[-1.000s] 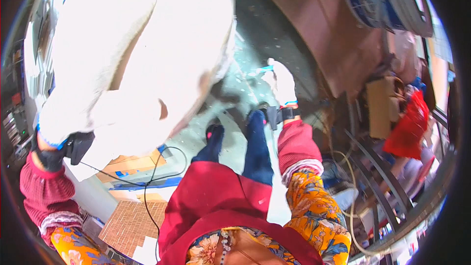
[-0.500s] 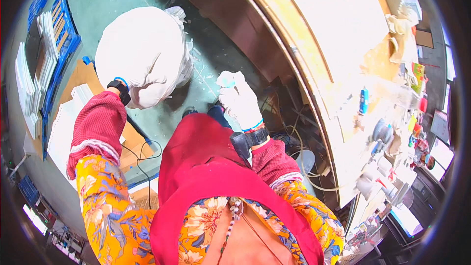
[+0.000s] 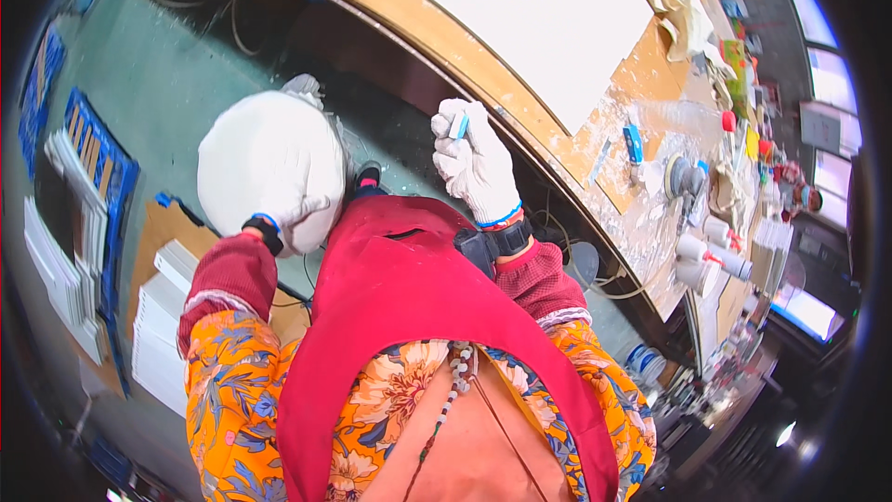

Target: Applying filler/sealant to pre-drilled holes in furniture panels and wiping the surfaces clean with a cloth.

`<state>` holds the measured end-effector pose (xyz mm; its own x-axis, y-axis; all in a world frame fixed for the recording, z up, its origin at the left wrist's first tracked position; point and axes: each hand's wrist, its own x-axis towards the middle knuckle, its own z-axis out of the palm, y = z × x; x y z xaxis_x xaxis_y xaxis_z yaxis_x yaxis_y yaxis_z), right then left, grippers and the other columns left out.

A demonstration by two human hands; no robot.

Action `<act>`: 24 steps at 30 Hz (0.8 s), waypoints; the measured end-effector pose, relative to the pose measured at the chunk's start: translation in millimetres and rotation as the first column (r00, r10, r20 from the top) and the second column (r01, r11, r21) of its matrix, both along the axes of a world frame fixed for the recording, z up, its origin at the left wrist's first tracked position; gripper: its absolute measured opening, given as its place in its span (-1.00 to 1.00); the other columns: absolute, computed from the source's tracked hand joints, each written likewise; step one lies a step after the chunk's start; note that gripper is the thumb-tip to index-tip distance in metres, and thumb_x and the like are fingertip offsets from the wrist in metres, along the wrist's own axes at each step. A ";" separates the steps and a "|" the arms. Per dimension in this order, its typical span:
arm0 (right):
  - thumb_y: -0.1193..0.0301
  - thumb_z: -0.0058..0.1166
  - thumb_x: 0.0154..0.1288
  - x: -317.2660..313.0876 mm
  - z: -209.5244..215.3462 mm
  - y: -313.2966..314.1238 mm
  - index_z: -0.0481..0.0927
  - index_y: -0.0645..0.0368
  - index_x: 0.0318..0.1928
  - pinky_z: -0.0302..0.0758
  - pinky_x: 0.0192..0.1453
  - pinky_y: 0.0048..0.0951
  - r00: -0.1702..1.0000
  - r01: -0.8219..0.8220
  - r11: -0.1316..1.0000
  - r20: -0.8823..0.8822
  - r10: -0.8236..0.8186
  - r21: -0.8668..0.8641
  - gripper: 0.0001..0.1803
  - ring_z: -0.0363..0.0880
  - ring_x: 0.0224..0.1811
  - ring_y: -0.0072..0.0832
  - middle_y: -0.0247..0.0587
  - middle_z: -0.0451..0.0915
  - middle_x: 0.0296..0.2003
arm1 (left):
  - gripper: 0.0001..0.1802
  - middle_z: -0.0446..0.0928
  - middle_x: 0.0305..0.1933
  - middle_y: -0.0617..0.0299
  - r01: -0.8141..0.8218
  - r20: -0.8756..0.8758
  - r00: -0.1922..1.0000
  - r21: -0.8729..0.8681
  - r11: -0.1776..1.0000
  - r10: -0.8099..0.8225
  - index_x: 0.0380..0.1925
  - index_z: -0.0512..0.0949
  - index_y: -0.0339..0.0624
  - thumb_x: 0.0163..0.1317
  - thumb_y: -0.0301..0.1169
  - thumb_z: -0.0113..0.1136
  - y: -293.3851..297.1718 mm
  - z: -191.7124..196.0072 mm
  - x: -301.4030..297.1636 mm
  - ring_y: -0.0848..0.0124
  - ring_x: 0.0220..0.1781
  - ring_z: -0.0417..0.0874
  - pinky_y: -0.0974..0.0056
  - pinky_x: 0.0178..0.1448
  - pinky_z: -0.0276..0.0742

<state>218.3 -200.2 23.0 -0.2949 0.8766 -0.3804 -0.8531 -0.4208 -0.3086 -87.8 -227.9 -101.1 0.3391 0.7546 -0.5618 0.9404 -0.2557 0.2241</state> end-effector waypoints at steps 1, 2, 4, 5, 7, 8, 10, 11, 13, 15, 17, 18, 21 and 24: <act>0.15 -0.16 0.49 -0.3 3.3 0.9 0.49 0.22 -0.03 0.47 -0.50 -0.58 1.000 0.016 1.000 0.023 -0.016 0.005 -0.62 0.46 -0.52 -0.59 -0.17 0.56 -0.29 | 0.19 -0.12 0.48 -0.29 0.066 0.064 0.995 0.142 0.988 -0.075 0.37 0.05 -0.41 -0.10 0.18 0.31 -2.5 -6.5 -5.9 -0.14 0.53 -0.16 -0.03 0.55 -0.22; 0.16 -0.16 0.50 1.1 4.6 1.5 0.49 0.23 -0.03 0.47 -0.50 -0.59 0.998 0.031 0.999 0.045 -0.031 0.009 -0.63 0.45 -0.53 -0.60 -0.17 0.56 -0.30 | 0.19 -0.12 0.48 -0.29 0.096 0.070 0.992 0.150 0.984 -0.107 0.37 0.05 -0.41 -0.10 0.18 0.31 -5.2 -13.3 -11.5 -0.14 0.53 -0.16 -0.03 0.55 -0.22; 0.17 -0.15 0.49 8.9 -1.2 -1.3 0.48 0.24 -0.03 0.50 -0.49 -0.58 0.994 0.099 0.994 0.031 -0.100 0.053 -0.63 0.51 -0.50 -0.59 -0.13 0.58 -0.30 | 0.10 -0.01 0.44 -0.30 0.032 0.194 0.979 0.146 0.989 -0.060 0.32 0.15 -0.40 -0.09 0.10 0.35 -2.1 -19.5 -19.2 -0.16 0.48 -0.01 0.01 0.51 -0.02; 0.17 -0.12 0.47 15.9 -0.7 -4.0 0.46 0.22 0.01 0.48 -0.50 -0.59 0.990 0.060 0.994 0.121 -0.071 0.089 -0.63 0.48 -0.52 -0.57 -0.17 0.55 -0.33 | 0.10 -0.01 0.44 -0.30 0.072 0.197 0.975 0.150 0.986 -0.101 0.32 0.15 -0.40 -0.09 0.10 0.35 4.0 -16.5 -18.1 -0.16 0.48 -0.01 0.01 0.51 -0.02; 0.20 -0.03 0.44 32.1 10.4 -7.9 0.42 0.17 0.13 0.51 -0.49 -0.60 0.976 0.031 0.998 0.215 -0.041 0.048 -0.61 0.56 -0.47 -0.48 -0.21 0.55 -0.37 | -0.11 0.27 0.31 -0.23 -0.002 0.118 0.993 0.062 0.998 -0.006 0.23 0.30 -0.34 0.00 0.01 0.32 17.9 -6.1 -11.1 -0.12 0.35 0.26 0.07 0.40 0.22; 0.20 -0.03 0.44 40.6 18.0 -13.9 0.42 0.17 0.13 0.51 -0.49 -0.60 0.974 0.067 0.997 0.214 -0.076 0.047 -0.61 0.56 -0.47 -0.48 -0.21 0.55 -0.37 | -0.11 0.27 0.31 -0.23 0.035 0.117 0.992 0.061 0.998 -0.042 0.23 0.30 -0.34 0.00 0.01 0.32 32.9 2.8 -4.7 -0.12 0.35 0.26 0.07 0.40 0.22; 0.23 0.01 0.42 57.8 26.5 -26.3 0.39 0.13 0.21 0.50 -0.49 -0.62 0.916 0.156 0.979 0.353 -0.192 0.128 -0.56 0.61 -0.41 -0.45 -0.20 0.60 -0.32 | -0.33 0.47 0.14 -0.07 0.045 0.266 0.964 -0.227 0.973 0.017 0.14 0.42 -0.27 0.12 -0.05 0.22 68.6 25.7 12.2 0.00 0.18 0.47 0.12 0.28 0.38; 0.23 0.06 0.38 69.5 22.8 -34.0 0.39 0.09 0.23 0.51 -0.48 -0.62 0.899 0.181 0.973 0.379 -0.221 0.140 -0.54 0.65 -0.36 -0.41 -0.19 0.62 -0.28 | -0.33 0.47 0.14 -0.07 0.065 0.252 0.968 -0.228 0.972 -0.006 0.14 0.42 -0.27 0.12 -0.05 0.22 77.4 35.6 23.4 0.00 0.18 0.47 0.12 0.28 0.38; 0.23 0.07 0.37 96.1 18.3 -44.5 0.41 0.21 0.19 0.54 -0.45 -0.60 0.870 0.262 0.956 0.397 -0.292 0.130 -0.52 0.62 -0.42 -0.44 -0.12 0.61 -0.28 | -0.49 0.58 0.02 0.02 0.059 0.534 0.839 0.106 0.993 -0.106 0.06 0.51 -0.20 0.18 -0.13 0.22 95.8 54.1 57.5 0.08 0.09 0.56 0.15 0.22 0.44; 0.21 0.04 0.39 117.5 7.5 -57.5 0.44 0.31 0.11 0.54 -0.46 -0.58 0.833 0.356 0.920 0.391 -0.391 0.161 -0.55 0.58 -0.47 -0.50 -0.08 0.60 -0.31 | -0.51 0.59 0.01 0.03 0.071 0.558 0.796 0.297 0.952 -0.234 0.03 0.54 -0.19 0.18 -0.13 0.23 114.0 74.3 92.5 0.09 0.08 0.58 0.15 0.20 0.46; 0.31 0.04 0.37 146.0 -6.5 -76.3 0.38 0.37 0.16 0.60 -0.39 -0.48 0.798 0.382 0.893 0.401 -0.449 0.239 -0.53 0.63 -0.25 -0.26 0.11 0.58 -0.20 | -0.54 0.59 0.01 0.04 0.081 0.557 0.734 0.498 0.863 -0.390 -0.01 0.58 -0.17 0.17 -0.13 0.26 132.7 90.1 125.5 0.11 0.08 0.59 0.16 0.17 0.48; 0.32 0.04 0.37 150.4 -6.0 -82.7 0.40 0.38 0.14 0.57 -0.43 -0.51 0.703 0.462 0.857 0.494 -0.512 0.229 -0.55 0.62 -0.30 -0.30 0.06 0.59 -0.23 | -0.54 0.59 0.03 0.05 0.117 0.538 0.722 0.524 0.843 -0.435 -0.02 0.58 -0.16 0.15 -0.13 0.29 144.2 99.4 141.0 0.13 0.09 0.59 0.17 0.16 0.48; 0.34 0.08 0.29 192.5 -20.1 -113.2 0.46 0.35 0.04 0.45 -0.53 -0.53 0.863 0.414 0.910 0.331 -0.380 -0.036 -0.60 0.54 -0.50 -0.42 -0.05 0.61 -0.33 | -0.54 0.60 0.02 0.08 0.170 0.460 0.726 0.602 0.780 -0.512 -0.02 0.59 -0.15 0.13 -0.14 0.30 163.6 123.9 181.3 0.16 0.06 0.60 0.18 0.14 0.50; 0.33 0.08 0.29 168.4 -17.7 -98.3 0.47 0.31 -0.02 0.50 -0.48 -0.46 0.563 0.713 0.695 0.514 -0.647 0.094 -0.66 0.55 -0.48 -0.40 -0.08 0.60 -0.34 | -0.55 0.62 -0.08 0.09 0.201 0.410 0.684 0.688 0.697 -0.603 -0.06 0.60 -0.14 0.10 -0.13 0.31 184.7 125.8 208.1 0.16 -0.06 0.62 0.16 0.07 0.52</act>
